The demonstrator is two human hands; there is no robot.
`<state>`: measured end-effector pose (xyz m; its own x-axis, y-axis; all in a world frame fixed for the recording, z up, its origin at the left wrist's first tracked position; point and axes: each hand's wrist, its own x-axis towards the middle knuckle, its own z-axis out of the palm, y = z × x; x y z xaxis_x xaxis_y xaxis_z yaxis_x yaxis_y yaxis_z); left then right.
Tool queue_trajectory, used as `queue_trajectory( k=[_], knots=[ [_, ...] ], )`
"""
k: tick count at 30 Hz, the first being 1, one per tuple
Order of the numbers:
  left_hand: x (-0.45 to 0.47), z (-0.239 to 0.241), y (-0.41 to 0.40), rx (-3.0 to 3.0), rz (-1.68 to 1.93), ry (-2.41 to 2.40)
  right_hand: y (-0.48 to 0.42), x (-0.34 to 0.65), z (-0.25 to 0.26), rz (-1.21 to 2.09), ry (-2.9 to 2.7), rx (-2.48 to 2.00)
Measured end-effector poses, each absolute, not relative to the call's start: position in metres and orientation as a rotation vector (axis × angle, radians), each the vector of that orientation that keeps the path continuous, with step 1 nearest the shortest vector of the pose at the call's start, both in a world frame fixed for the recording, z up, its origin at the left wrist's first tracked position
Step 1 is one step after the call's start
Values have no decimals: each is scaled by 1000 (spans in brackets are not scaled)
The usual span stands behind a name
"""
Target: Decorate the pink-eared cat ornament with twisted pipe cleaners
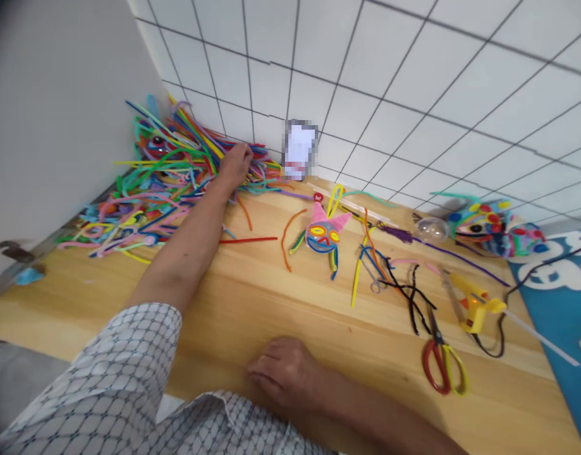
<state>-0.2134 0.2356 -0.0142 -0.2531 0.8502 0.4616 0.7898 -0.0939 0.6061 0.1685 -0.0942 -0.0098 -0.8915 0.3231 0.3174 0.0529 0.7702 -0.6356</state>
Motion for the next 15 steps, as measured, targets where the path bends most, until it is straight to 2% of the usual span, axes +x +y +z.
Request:
queue_trajectory(
  k=[7, 12, 15],
  knots=[
    [-213, -18, 236, 1852, 1242, 1964, -78, 151, 18, 983, -2715, -394],
    [-215, -20, 237, 1737, 1413, 1825, -29, 108, 62, 819, -2669, -535],
    [-218, -20, 237, 1717, 1503, 1753, 27, 68, 92, 591, -2615, -747]
  ],
)
